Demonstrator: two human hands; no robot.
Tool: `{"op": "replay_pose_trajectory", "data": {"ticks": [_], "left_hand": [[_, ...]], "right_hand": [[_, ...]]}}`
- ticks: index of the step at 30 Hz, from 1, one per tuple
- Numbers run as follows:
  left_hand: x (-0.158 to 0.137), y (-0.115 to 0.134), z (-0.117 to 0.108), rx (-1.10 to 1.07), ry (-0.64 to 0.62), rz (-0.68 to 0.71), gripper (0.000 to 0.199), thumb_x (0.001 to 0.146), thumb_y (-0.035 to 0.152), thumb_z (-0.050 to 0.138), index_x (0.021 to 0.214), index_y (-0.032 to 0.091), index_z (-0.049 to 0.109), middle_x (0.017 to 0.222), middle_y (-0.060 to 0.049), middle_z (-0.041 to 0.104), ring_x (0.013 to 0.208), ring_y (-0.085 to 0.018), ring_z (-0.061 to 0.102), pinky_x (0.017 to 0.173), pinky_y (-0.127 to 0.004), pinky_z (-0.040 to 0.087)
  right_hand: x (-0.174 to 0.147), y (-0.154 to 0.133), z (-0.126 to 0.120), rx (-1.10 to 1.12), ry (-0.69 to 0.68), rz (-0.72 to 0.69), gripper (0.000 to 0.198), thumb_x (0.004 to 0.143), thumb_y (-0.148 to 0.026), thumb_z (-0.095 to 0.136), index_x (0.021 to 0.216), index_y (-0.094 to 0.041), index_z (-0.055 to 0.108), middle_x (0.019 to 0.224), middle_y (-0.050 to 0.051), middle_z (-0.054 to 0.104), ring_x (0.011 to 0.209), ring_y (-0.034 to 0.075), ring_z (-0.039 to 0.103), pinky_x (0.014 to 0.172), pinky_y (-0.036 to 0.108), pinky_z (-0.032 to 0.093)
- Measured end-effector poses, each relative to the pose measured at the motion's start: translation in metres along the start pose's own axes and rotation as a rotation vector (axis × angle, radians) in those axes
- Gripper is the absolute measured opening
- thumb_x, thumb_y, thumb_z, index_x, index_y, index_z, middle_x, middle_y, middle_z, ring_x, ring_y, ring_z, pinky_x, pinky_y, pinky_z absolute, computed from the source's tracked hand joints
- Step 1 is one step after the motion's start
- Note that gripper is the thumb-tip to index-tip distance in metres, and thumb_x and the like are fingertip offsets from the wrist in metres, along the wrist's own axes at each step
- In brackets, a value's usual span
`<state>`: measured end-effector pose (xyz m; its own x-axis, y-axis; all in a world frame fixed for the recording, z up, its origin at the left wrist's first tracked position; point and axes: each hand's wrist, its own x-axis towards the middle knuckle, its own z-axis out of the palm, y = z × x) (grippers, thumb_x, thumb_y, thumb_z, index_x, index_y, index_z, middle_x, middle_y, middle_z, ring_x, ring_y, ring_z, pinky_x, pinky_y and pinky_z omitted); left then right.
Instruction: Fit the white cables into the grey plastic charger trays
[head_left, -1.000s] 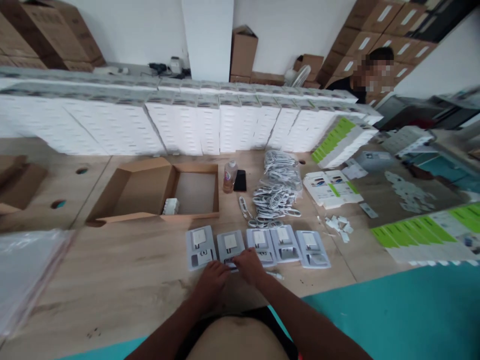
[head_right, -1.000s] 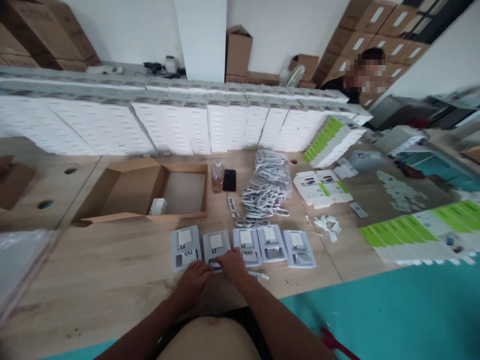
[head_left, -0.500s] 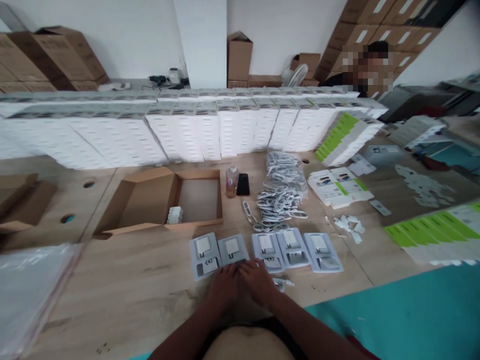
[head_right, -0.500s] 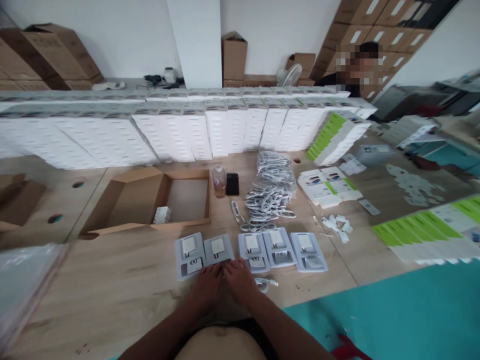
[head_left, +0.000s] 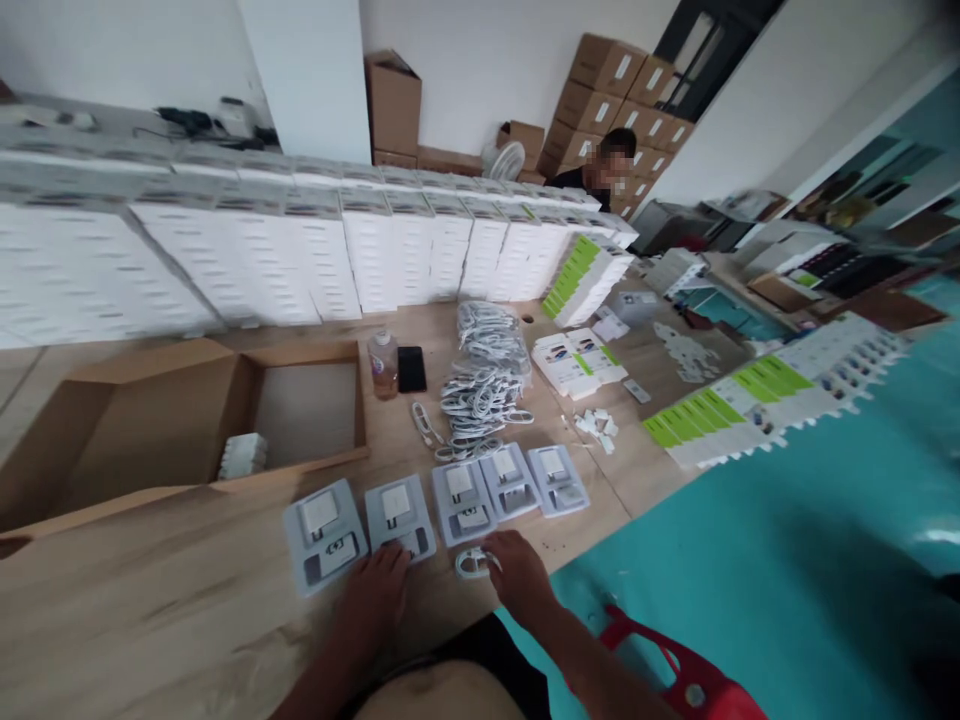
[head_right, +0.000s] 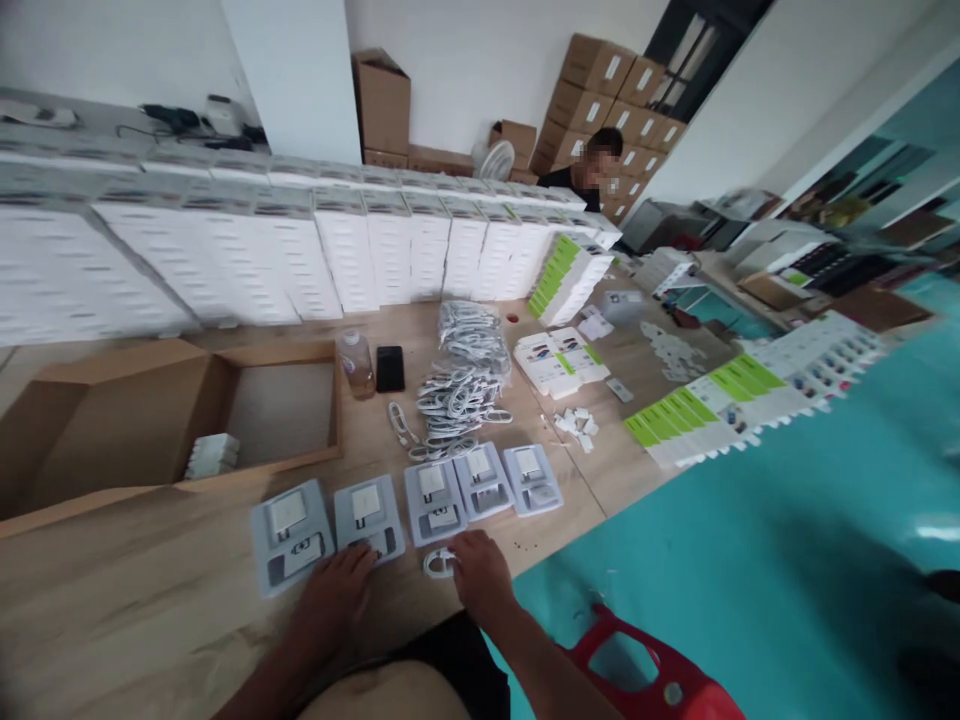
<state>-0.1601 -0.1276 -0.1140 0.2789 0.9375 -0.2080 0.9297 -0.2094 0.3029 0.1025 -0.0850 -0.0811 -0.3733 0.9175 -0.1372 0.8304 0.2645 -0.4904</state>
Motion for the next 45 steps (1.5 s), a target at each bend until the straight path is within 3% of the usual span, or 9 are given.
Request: {"op": "replay_pose_trajectory", "data": {"ticks": [8, 13, 17, 20, 25, 32, 37, 41, 45], "left_hand": [[0.000, 0.004, 0.000, 0.018, 0.094, 0.050, 0.045, 0.085, 0.009, 0.044, 0.126, 0.018, 0.057, 0.134, -0.013, 0.056, 0.124, -0.029, 0.048, 0.101, -0.047, 0.038], [0.000, 0.021, -0.015, -0.146, 0.146, 0.010, 0.041, 0.084, 0.010, 0.045, 0.122, 0.018, 0.059, 0.126, -0.013, 0.059, 0.118, -0.028, 0.051, 0.099, -0.045, 0.039], [0.009, 0.052, -0.039, -0.533, 0.083, -0.062, 0.035, 0.090, 0.032, 0.047, 0.122, 0.021, 0.055, 0.117, -0.010, 0.061, 0.097, -0.022, 0.060, 0.088, -0.037, 0.046], [0.022, 0.076, -0.054, -0.858, -0.111, -0.097, 0.035, 0.092, 0.047, 0.042, 0.108, 0.020, 0.058, 0.089, -0.003, 0.067, 0.074, -0.017, 0.062, 0.072, -0.031, 0.047], [0.046, 0.102, -0.071, -1.312, -0.212, -0.244, 0.038, 0.090, 0.056, 0.039, 0.086, 0.019, 0.049, 0.077, 0.001, 0.062, 0.044, -0.009, 0.054, 0.038, -0.022, 0.031], [0.075, 0.149, -0.078, -1.299, -0.098, -0.365, 0.040, 0.086, 0.058, 0.046, 0.081, 0.018, 0.051, 0.047, 0.004, 0.054, 0.034, -0.009, 0.044, 0.035, -0.020, 0.029], [0.096, 0.193, -0.076, -1.469, -0.200, -0.418, 0.038, 0.084, 0.055, 0.054, 0.083, 0.018, 0.052, 0.060, 0.003, 0.060, 0.039, -0.008, 0.050, 0.036, -0.018, 0.032], [0.104, 0.215, -0.078, -1.716, -0.234, -0.521, 0.035, 0.081, 0.049, 0.064, 0.092, 0.019, 0.051, 0.063, 0.004, 0.059, 0.036, -0.007, 0.050, 0.033, -0.017, 0.028], [0.102, 0.230, -0.084, -1.822, -0.271, -0.552, 0.034, 0.083, 0.046, 0.064, 0.097, 0.019, 0.051, 0.064, 0.003, 0.062, 0.036, -0.009, 0.053, 0.031, -0.017, 0.028]], "right_hand": [[0.005, 0.024, 0.029, -0.188, -0.045, 0.135, 0.021, 0.083, -0.027, 0.061, 0.103, -0.023, 0.064, 0.109, 0.005, 0.063, 0.104, 0.024, 0.053, 0.090, 0.038, 0.038], [0.000, 0.028, 0.022, 0.032, -0.034, 0.167, 0.006, 0.081, -0.024, 0.064, 0.085, -0.022, 0.068, 0.092, 0.002, 0.065, 0.093, 0.019, 0.057, 0.080, 0.029, 0.040], [-0.004, 0.013, -0.007, 0.281, -0.054, 0.109, 0.005, 0.078, -0.020, 0.067, 0.082, -0.021, 0.070, 0.079, -0.001, 0.063, 0.077, 0.014, 0.057, 0.072, 0.024, 0.041], [-0.004, -0.005, -0.038, 0.405, -0.069, 0.016, 0.008, 0.077, -0.021, 0.070, 0.084, -0.022, 0.072, 0.077, -0.002, 0.062, 0.073, 0.012, 0.057, 0.071, 0.023, 0.042], [0.001, -0.005, -0.080, 0.470, 0.020, -0.009, 0.014, 0.083, -0.027, 0.066, 0.094, -0.023, 0.072, 0.084, 0.000, 0.066, 0.077, 0.013, 0.059, 0.073, 0.024, 0.043], [0.024, 0.048, -0.119, 0.342, -0.016, -0.101, 0.009, 0.083, -0.023, 0.063, 0.085, -0.023, 0.072, 0.084, 0.001, 0.064, 0.081, 0.014, 0.059, 0.075, 0.025, 0.042], [0.029, 0.091, -0.151, 0.241, -0.160, -0.115, 0.009, 0.081, -0.019, 0.059, 0.085, -0.023, 0.067, 0.081, -0.001, 0.064, 0.077, 0.015, 0.058, 0.069, 0.026, 0.038], [0.027, 0.117, -0.155, 0.755, -0.314, -0.010, 0.001, 0.078, -0.021, 0.059, 0.079, -0.021, 0.058, 0.065, -0.005, 0.056, 0.061, 0.011, 0.050, 0.057, 0.023, 0.035], [0.022, 0.122, -0.158, 1.400, -0.513, 0.125, 0.024, 0.077, -0.038, 0.067, 0.083, -0.021, 0.051, 0.060, -0.007, 0.050, 0.051, 0.008, 0.045, 0.051, 0.021, 0.038]]}}
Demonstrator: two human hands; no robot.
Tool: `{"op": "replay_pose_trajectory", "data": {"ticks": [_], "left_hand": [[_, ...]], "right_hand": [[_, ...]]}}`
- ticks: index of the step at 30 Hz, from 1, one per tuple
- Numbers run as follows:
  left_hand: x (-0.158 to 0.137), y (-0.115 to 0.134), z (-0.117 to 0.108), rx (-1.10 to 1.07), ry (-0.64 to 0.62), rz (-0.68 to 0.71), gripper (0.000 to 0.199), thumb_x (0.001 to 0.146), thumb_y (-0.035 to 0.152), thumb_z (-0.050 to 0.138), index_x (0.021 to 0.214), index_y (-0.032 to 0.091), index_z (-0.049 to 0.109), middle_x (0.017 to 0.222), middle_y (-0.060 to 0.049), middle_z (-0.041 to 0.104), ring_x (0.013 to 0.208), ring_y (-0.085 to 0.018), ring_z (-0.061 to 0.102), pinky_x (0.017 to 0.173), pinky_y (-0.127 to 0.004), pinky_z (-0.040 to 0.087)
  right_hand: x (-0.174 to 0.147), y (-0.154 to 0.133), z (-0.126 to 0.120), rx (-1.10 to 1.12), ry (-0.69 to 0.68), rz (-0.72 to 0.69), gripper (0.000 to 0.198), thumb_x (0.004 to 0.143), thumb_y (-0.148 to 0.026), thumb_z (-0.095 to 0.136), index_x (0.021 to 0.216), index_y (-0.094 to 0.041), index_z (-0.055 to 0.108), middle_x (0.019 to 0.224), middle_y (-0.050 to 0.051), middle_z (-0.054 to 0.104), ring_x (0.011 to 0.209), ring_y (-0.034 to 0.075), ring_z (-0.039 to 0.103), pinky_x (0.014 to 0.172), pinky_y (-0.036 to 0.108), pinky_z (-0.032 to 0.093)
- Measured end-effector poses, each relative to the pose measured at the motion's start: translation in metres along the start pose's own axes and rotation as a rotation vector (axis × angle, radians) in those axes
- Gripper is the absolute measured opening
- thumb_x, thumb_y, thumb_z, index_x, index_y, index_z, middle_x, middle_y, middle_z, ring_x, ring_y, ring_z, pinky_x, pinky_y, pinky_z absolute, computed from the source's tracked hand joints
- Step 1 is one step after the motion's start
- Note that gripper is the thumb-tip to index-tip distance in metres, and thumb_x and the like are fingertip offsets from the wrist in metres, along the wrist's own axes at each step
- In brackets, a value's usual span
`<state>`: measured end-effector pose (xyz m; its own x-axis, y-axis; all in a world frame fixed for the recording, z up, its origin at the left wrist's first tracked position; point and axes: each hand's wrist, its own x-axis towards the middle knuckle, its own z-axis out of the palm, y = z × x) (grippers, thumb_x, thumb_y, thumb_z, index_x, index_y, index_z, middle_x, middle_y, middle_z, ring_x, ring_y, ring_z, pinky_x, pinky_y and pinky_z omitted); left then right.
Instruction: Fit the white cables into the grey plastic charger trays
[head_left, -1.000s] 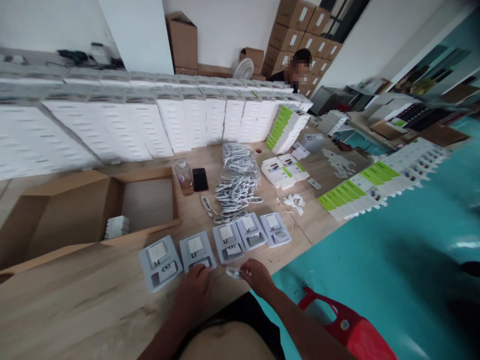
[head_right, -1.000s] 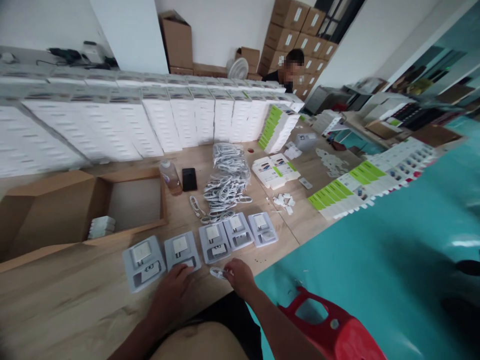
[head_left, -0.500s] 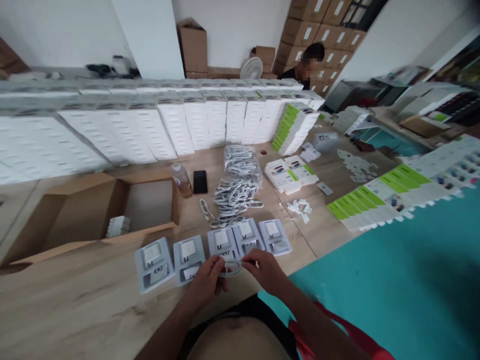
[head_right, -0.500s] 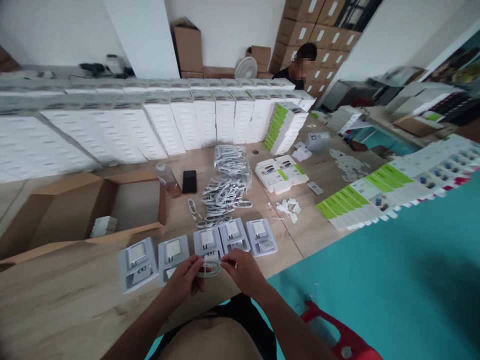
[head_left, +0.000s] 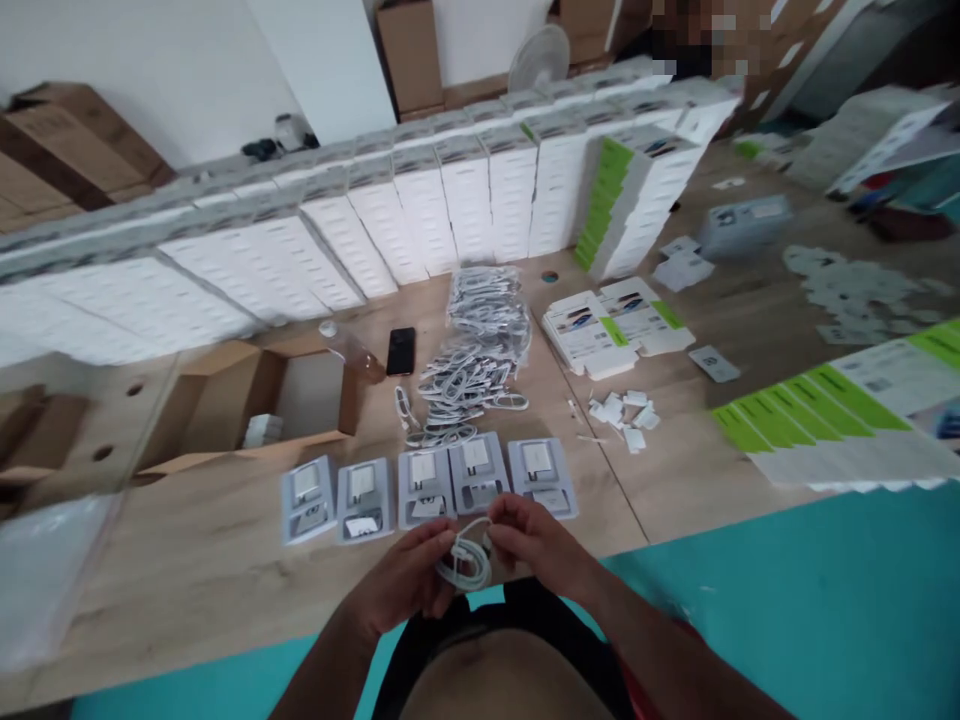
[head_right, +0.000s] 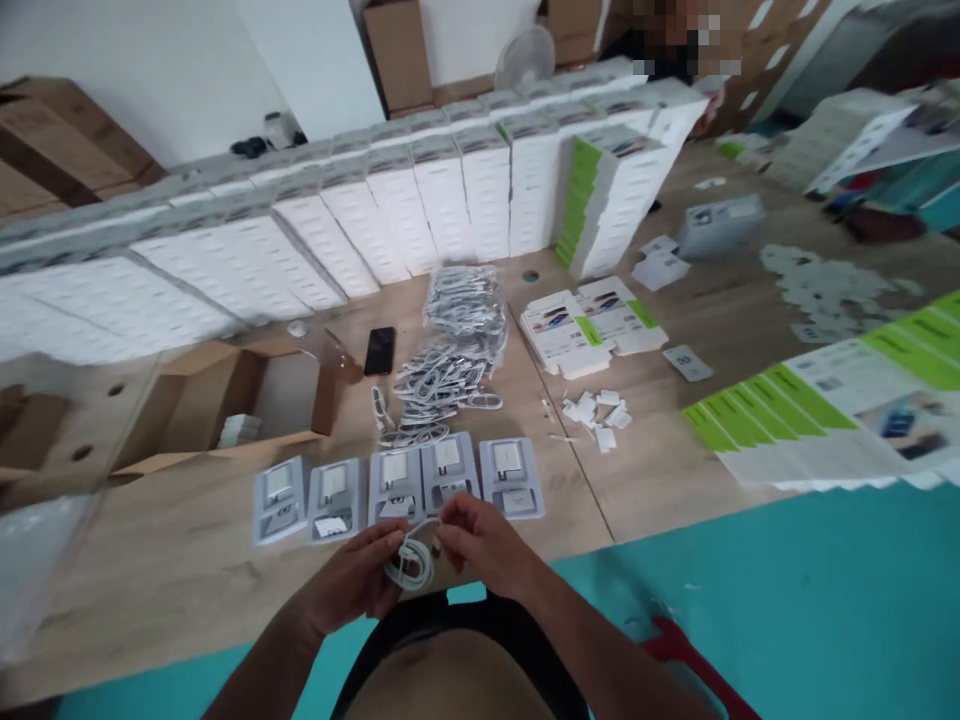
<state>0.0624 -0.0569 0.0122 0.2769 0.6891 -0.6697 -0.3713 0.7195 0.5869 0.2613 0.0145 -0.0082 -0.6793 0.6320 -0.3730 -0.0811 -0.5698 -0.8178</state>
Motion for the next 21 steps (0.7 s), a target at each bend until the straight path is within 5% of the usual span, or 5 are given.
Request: {"op": "replay_pose_trajectory", "data": {"ticks": [6, 10, 17, 21], "left_hand": [[-0.018, 0.006, 0.016, 0.006, 0.029, 0.108, 0.028, 0.087, 0.044, 0.059, 0.094, 0.018, 0.051, 0.063, 0.002, 0.062, 0.036, -0.008, 0.053, 0.031, -0.016, 0.027], [-0.024, 0.012, 0.015, 0.005, 0.068, 0.133, 0.029, 0.086, 0.046, 0.059, 0.093, 0.020, 0.050, 0.056, 0.005, 0.056, 0.035, -0.008, 0.049, 0.032, -0.016, 0.027], [-0.034, 0.014, -0.002, 0.270, 0.139, 0.308, 0.037, 0.089, 0.055, 0.049, 0.084, 0.018, 0.051, 0.051, 0.005, 0.053, 0.037, -0.007, 0.043, 0.035, -0.017, 0.025], [-0.038, 0.007, -0.029, 0.434, 0.243, 0.411, 0.035, 0.092, 0.051, 0.043, 0.078, 0.019, 0.049, 0.046, 0.007, 0.046, 0.038, -0.007, 0.039, 0.039, -0.018, 0.026]], "right_hand": [[-0.011, -0.002, 0.022, 0.475, -0.100, 0.071, 0.032, 0.075, -0.039, 0.075, 0.086, -0.020, 0.051, 0.068, -0.004, 0.056, 0.059, 0.009, 0.052, 0.059, 0.023, 0.045], [-0.010, 0.011, 0.044, 0.540, -0.062, 0.008, 0.032, 0.075, -0.039, 0.076, 0.087, -0.021, 0.053, 0.078, -0.002, 0.060, 0.064, 0.009, 0.054, 0.056, 0.020, 0.043], [0.003, 0.016, 0.070, -0.020, 0.113, -0.301, 0.022, 0.076, -0.038, 0.075, 0.081, -0.020, 0.061, 0.069, -0.003, 0.062, 0.066, 0.012, 0.055, 0.066, 0.025, 0.045], [0.010, 0.017, 0.068, -0.285, 0.103, -0.233, 0.023, 0.079, -0.041, 0.070, 0.089, -0.020, 0.071, 0.085, 0.002, 0.071, 0.085, 0.020, 0.063, 0.082, 0.033, 0.048]]}}
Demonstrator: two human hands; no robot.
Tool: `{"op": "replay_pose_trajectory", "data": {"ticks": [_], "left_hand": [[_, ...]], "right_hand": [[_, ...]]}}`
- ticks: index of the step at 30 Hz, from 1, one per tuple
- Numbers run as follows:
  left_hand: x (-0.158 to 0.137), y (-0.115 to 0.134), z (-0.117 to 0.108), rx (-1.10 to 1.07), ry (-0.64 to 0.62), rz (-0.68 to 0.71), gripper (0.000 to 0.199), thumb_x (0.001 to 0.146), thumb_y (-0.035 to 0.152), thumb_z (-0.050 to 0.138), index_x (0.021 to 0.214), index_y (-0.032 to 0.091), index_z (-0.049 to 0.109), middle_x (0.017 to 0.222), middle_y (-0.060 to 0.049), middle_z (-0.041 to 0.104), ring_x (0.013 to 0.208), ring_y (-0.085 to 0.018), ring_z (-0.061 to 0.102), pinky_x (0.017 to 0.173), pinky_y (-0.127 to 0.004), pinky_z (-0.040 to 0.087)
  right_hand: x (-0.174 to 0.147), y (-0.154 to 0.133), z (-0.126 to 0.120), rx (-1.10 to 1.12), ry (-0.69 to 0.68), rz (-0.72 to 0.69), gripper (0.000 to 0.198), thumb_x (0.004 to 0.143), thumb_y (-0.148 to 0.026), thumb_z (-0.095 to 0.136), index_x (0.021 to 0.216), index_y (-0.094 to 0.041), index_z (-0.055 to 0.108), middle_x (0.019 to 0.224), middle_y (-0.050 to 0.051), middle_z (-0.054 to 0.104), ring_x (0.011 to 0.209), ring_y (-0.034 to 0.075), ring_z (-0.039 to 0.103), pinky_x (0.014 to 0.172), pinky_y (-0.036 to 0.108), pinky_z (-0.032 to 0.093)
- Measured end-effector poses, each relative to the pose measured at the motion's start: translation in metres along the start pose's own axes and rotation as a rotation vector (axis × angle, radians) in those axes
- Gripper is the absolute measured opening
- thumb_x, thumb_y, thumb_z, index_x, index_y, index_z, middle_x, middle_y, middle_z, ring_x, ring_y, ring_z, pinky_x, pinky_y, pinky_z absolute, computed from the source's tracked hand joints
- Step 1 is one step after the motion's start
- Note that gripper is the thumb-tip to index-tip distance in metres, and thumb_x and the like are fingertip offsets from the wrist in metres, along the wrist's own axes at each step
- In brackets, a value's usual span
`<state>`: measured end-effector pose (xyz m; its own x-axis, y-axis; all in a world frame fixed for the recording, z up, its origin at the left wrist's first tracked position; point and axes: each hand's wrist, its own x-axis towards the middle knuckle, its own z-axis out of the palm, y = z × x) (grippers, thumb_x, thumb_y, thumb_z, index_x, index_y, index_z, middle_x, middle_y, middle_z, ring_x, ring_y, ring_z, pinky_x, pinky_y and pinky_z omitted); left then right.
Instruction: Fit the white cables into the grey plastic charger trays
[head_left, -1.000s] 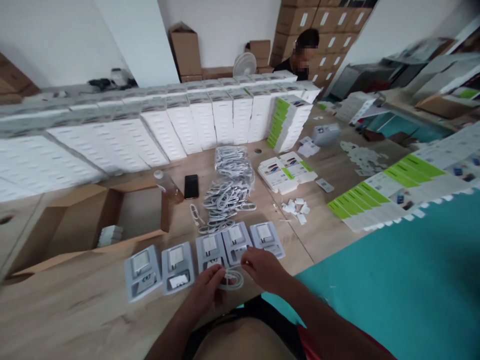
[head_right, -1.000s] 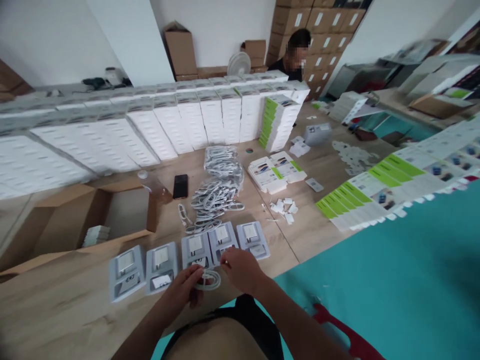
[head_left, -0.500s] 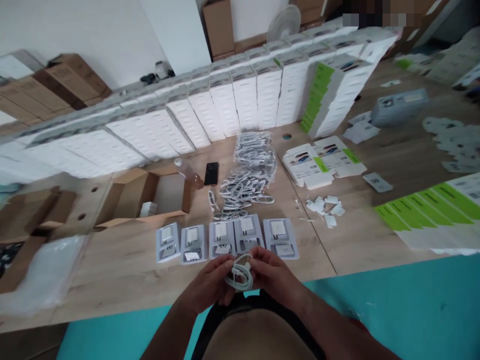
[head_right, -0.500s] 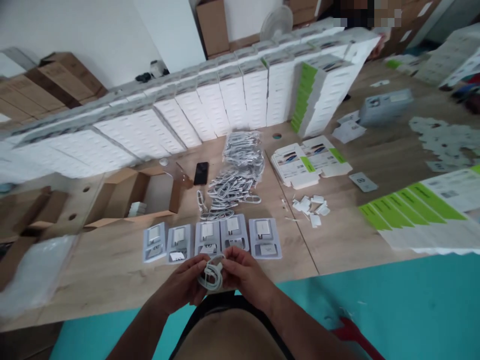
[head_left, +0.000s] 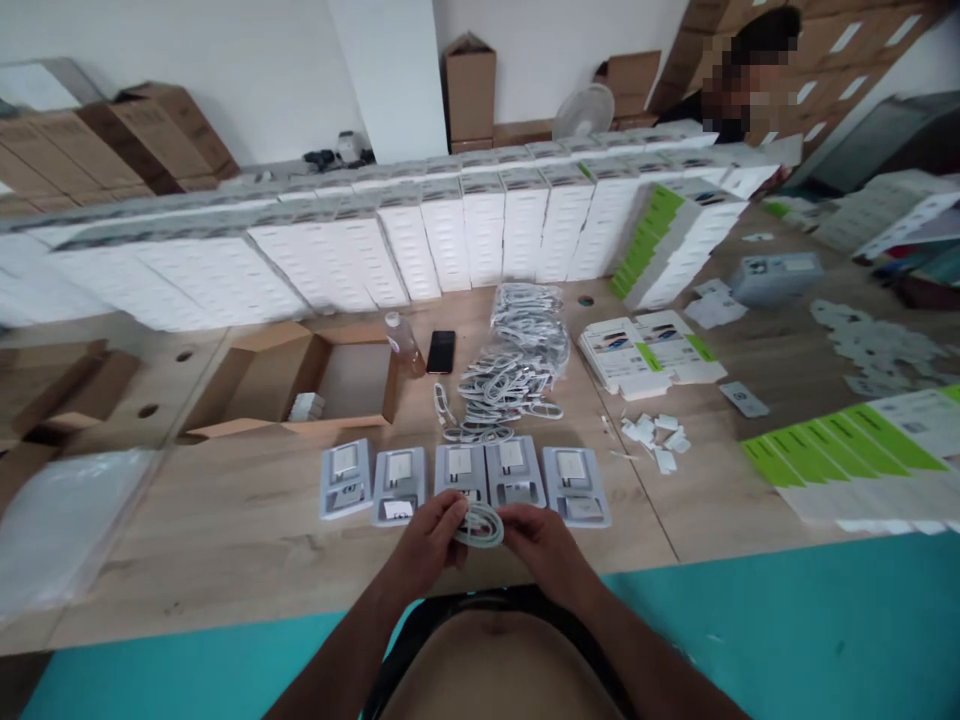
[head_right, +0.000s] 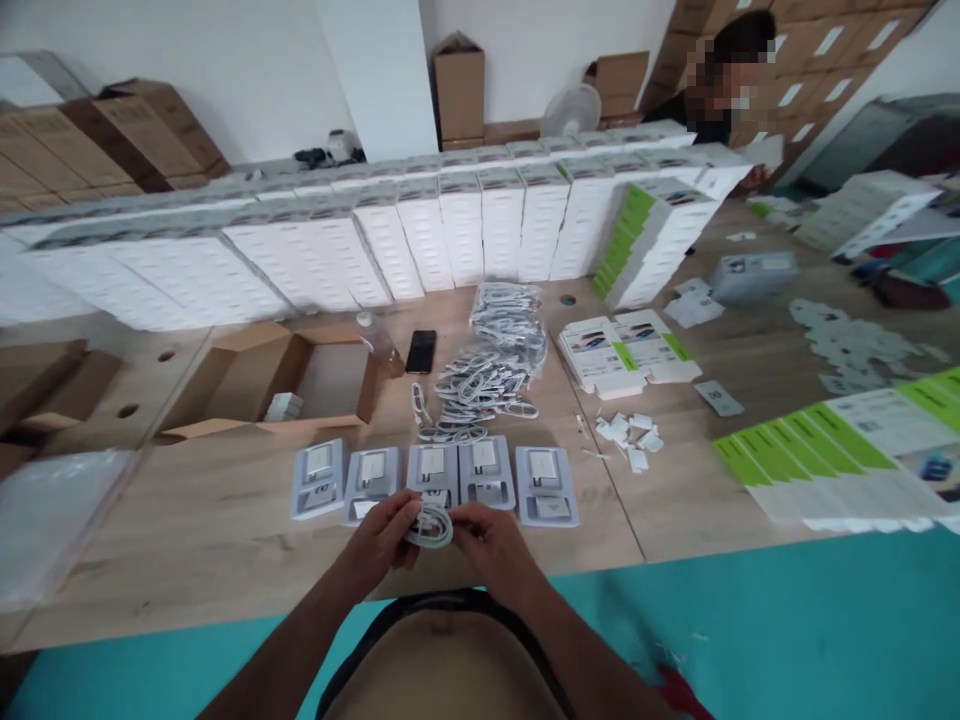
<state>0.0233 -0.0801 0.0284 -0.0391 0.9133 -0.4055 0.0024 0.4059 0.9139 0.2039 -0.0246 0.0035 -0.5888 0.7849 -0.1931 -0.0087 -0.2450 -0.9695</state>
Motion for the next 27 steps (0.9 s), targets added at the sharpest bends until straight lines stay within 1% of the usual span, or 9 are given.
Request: {"op": "replay_pose_trajectory", "data": {"ticks": [4, 8, 11, 14, 16, 18, 21, 24, 27], "left_hand": [[0.002, -0.022, -0.018, 0.268, 0.029, 0.094, 0.032, 0.095, 0.045, 0.041, 0.080, 0.019, 0.053, 0.052, 0.006, 0.051, 0.049, -0.010, 0.049, 0.053, -0.021, 0.037], [0.022, -0.040, -0.032, 0.337, 0.031, 0.139, 0.032, 0.095, 0.044, 0.039, 0.082, 0.020, 0.055, 0.060, 0.004, 0.057, 0.059, -0.012, 0.056, 0.062, -0.024, 0.042], [0.044, -0.053, -0.047, 0.340, 0.181, 0.219, 0.026, 0.093, 0.039, 0.044, 0.103, 0.020, 0.058, 0.093, -0.003, 0.066, 0.082, -0.016, 0.061, 0.075, -0.028, 0.047], [0.054, -0.068, -0.062, 0.523, 0.292, 0.337, 0.031, 0.090, 0.028, 0.047, 0.120, 0.020, 0.052, 0.116, -0.008, 0.059, 0.102, -0.019, 0.058, 0.087, -0.034, 0.048], [0.051, -0.081, -0.066, 0.740, 0.220, 0.423, 0.034, 0.088, 0.019, 0.046, 0.121, 0.020, 0.054, 0.122, -0.010, 0.057, 0.111, -0.022, 0.054, 0.096, -0.038, 0.045], [0.046, -0.097, -0.065, 0.961, 0.058, 0.486, 0.041, 0.084, 0.013, 0.047, 0.124, 0.021, 0.054, 0.129, -0.010, 0.055, 0.120, -0.025, 0.049, 0.103, -0.043, 0.040], [0.041, -0.125, -0.060, 1.205, -0.120, 0.493, 0.058, 0.078, 0.010, 0.051, 0.135, 0.018, 0.045, 0.140, -0.011, 0.049, 0.125, -0.028, 0.046, 0.107, -0.047, 0.035], [0.043, -0.147, -0.057, 1.314, -0.135, 0.474, 0.064, 0.078, 0.010, 0.050, 0.141, 0.015, 0.037, 0.147, -0.014, 0.042, 0.128, -0.028, 0.043, 0.112, -0.049, 0.028], [0.046, -0.154, -0.057, 1.335, -0.112, 0.469, 0.058, 0.083, 0.010, 0.045, 0.140, 0.017, 0.039, 0.145, -0.010, 0.045, 0.126, -0.026, 0.045, 0.111, -0.046, 0.029]], "right_hand": [[0.009, 0.010, 0.001, -0.045, 0.034, 0.045, 0.034, 0.080, -0.042, 0.066, 0.108, -0.023, 0.068, 0.104, 0.005, 0.072, 0.089, 0.020, 0.064, 0.082, 0.034, 0.049], [0.034, 0.025, 0.006, -0.341, 0.131, 0.004, 0.020, 0.077, -0.035, 0.066, 0.089, -0.020, 0.071, 0.080, 0.002, 0.072, 0.072, 0.017, 0.062, 0.068, 0.028, 0.048], [0.062, 0.045, 0.002, -0.521, 0.259, -0.055, 0.019, 0.082, -0.033, 0.058, 0.087, -0.019, 0.071, 0.080, 0.003, 0.072, 0.074, 0.017, 0.063, 0.070, 0.028, 0.048], [0.083, 0.075, 0.002, -0.843, 0.289, -0.071, 0.023, 0.088, -0.028, 0.050, 0.096, -0.019, 0.070, 0.089, 0.005, 0.073, 0.081, 0.018, 0.065, 0.076, 0.029, 0.048], [0.089, 0.095, 0.008, -0.991, 0.226, -0.078, 0.020, 0.087, -0.022, 0.052, 0.094, -0.019, 0.070, 0.091, 0.005, 0.072, 0.086, 0.018, 0.064, 0.079, 0.029, 0.047], [0.090, 0.110, 0.018, -1.046, 0.166, -0.101, 0.018, 0.086, -0.016, 0.053, 0.089, -0.019, 0.070, 0.089, 0.006, 0.071, 0.088, 0.019, 0.062, 0.081, 0.029, 0.045], [0.084, 0.117, 0.031, -1.115, 0.113, -0.148, 0.020, 0.089, -0.017, 0.050, 0.086, -0.018, 0.069, 0.095, 0.008, 0.068, 0.095, 0.020, 0.057, 0.087, 0.031, 0.042], [0.074, 0.115, 0.034, -1.252, 0.027, -0.246, 0.020, 0.091, -0.019, 0.048, 0.097, -0.019, 0.067, 0.103, 0.008, 0.065, 0.103, 0.023, 0.052, 0.093, 0.036, 0.038], [0.063, 0.119, 0.031, -1.429, -0.079, -0.354, 0.030, 0.091, -0.020, 0.049, 0.120, -0.019, 0.059, 0.113, 0.010, 0.063, 0.113, 0.026, 0.047, 0.099, 0.043, 0.032]]}}
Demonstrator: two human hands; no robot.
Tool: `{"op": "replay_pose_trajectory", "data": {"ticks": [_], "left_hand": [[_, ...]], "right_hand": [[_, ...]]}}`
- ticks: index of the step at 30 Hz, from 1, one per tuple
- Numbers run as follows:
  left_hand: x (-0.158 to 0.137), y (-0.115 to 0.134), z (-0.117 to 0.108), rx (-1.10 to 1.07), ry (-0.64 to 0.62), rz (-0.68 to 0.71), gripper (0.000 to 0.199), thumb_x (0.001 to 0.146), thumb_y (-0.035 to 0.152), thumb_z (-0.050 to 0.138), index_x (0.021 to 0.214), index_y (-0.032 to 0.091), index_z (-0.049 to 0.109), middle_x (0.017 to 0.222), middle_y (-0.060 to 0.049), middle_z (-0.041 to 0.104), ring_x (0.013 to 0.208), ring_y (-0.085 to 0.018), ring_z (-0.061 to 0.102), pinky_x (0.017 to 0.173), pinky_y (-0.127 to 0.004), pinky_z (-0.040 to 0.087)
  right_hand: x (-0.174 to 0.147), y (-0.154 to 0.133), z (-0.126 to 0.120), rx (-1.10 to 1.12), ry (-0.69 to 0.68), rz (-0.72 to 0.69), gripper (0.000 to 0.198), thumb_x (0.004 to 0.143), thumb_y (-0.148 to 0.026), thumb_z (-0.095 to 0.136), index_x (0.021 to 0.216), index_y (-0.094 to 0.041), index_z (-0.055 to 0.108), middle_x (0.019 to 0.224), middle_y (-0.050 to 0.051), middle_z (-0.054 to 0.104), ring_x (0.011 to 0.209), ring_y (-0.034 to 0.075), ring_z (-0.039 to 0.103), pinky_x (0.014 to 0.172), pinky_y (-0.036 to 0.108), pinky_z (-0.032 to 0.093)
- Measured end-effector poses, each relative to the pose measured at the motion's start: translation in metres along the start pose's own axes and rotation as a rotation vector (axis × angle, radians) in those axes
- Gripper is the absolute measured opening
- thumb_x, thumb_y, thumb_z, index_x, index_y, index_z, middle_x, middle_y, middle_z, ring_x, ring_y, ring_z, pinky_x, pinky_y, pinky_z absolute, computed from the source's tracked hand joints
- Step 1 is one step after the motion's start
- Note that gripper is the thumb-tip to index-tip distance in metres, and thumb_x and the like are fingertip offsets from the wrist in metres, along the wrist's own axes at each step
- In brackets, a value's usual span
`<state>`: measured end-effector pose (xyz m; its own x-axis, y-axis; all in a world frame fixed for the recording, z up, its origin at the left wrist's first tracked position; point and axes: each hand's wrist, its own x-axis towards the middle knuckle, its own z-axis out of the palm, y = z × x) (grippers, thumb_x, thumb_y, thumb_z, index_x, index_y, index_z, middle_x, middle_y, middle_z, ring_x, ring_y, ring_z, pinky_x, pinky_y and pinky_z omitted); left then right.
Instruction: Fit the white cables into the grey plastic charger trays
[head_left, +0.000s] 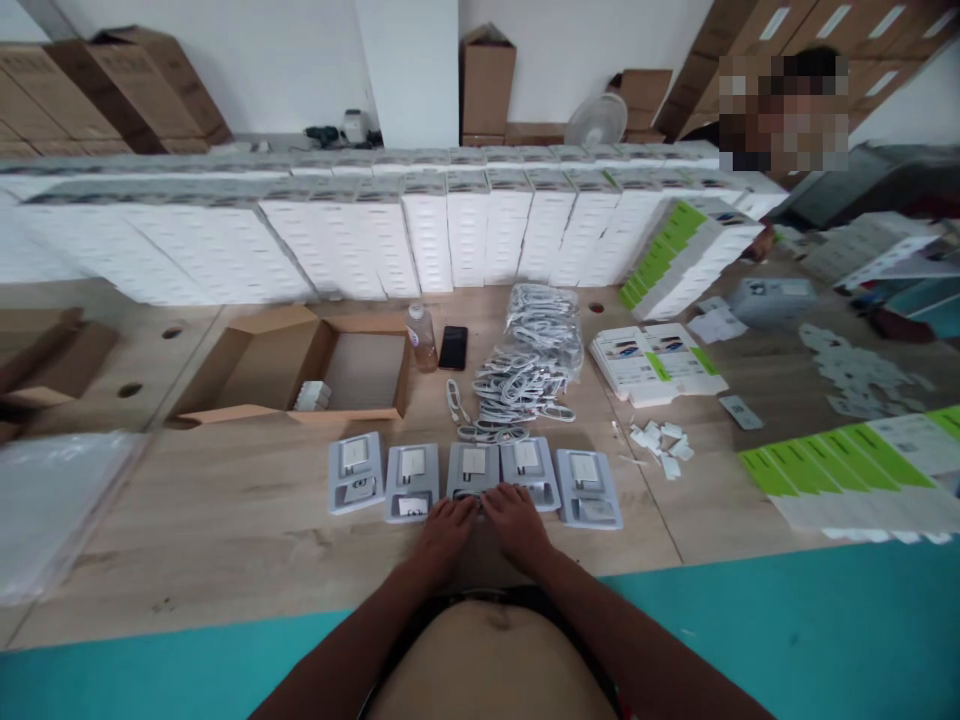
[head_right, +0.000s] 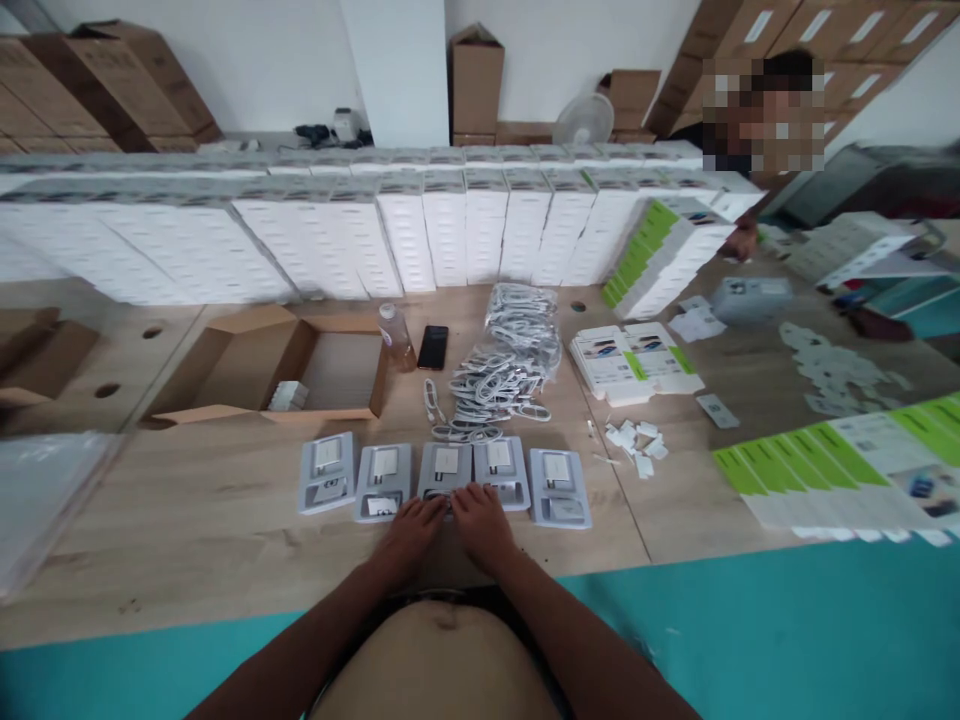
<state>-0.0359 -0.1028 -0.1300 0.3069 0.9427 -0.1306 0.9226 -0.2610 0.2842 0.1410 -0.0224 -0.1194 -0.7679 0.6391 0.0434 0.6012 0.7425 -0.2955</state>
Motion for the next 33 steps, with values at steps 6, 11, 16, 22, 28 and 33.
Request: {"op": "replay_pose_trajectory", "data": {"ticks": [6, 11, 16, 22, 28, 33], "left_hand": [[0.006, 0.005, -0.002, -0.003, 0.009, -0.067, 0.048, 0.089, 0.013, 0.042, 0.137, 0.017, 0.045, 0.141, -0.009, 0.050, 0.120, -0.026, 0.049, 0.108, -0.044, 0.034], [0.000, 0.003, -0.010, -0.151, -0.006, -0.054, 0.059, 0.081, 0.013, 0.051, 0.140, 0.015, 0.041, 0.145, -0.011, 0.046, 0.128, -0.026, 0.044, 0.111, -0.046, 0.032], [-0.011, 0.004, -0.027, -0.237, 0.122, -0.137, 0.041, 0.086, 0.011, 0.045, 0.125, 0.020, 0.055, 0.132, -0.009, 0.057, 0.122, -0.022, 0.048, 0.107, -0.041, 0.037], [-0.008, 0.013, -0.031, -0.206, 0.005, -0.134, 0.047, 0.076, 0.013, 0.060, 0.123, 0.021, 0.056, 0.130, -0.008, 0.059, 0.122, -0.027, 0.048, 0.113, -0.052, 0.025], [0.020, 0.032, -0.066, -0.872, 0.225, -0.385, 0.042, 0.088, 0.034, 0.052, 0.128, 0.021, 0.053, 0.132, -0.012, 0.058, 0.121, -0.025, 0.052, 0.107, -0.046, 0.037], [0.066, 0.050, -0.115, -1.708, 0.206, -0.469, 0.058, 0.081, 0.055, 0.059, 0.125, 0.018, 0.053, 0.110, -0.011, 0.066, 0.098, -0.021, 0.064, 0.086, -0.036, 0.050]], "right_hand": [[-0.007, -0.004, 0.009, -0.072, -0.064, -0.010, 0.033, 0.093, -0.023, 0.046, 0.124, -0.018, 0.057, 0.125, 0.011, 0.059, 0.121, 0.027, 0.042, 0.103, 0.044, 0.028], [0.034, 0.032, -0.039, -0.004, -0.055, 0.190, 0.027, 0.088, -0.018, 0.052, 0.112, -0.023, 0.064, 0.120, 0.007, 0.061, 0.112, 0.022, 0.049, 0.093, 0.034, 0.035], [0.078, 0.093, -0.073, -0.031, -0.069, 0.213, 0.029, 0.084, -0.011, 0.052, 0.110, -0.017, 0.065, 0.120, 0.012, 0.061, 0.114, 0.025, 0.046, 0.094, 0.036, 0.035], [0.078, 0.114, -0.085, 0.003, -0.094, 0.065, 0.020, 0.086, -0.011, 0.050, 0.091, -0.017, 0.069, 0.103, 0.009, 0.067, 0.105, 0.022, 0.052, 0.096, 0.035, 0.037], [0.040, 0.079, -0.105, 0.879, 0.202, 0.429, 0.021, 0.080, -0.035, 0.063, 0.091, -0.017, 0.068, 0.088, 0.005, 0.068, 0.080, 0.020, 0.060, 0.075, 0.033, 0.048], [0.021, 0.019, -0.116, 1.609, 0.137, 0.610, 0.035, 0.073, -0.048, 0.071, 0.090, -0.018, 0.068, 0.079, 0.002, 0.069, 0.061, 0.012, 0.056, 0.057, 0.024, 0.043]]}}
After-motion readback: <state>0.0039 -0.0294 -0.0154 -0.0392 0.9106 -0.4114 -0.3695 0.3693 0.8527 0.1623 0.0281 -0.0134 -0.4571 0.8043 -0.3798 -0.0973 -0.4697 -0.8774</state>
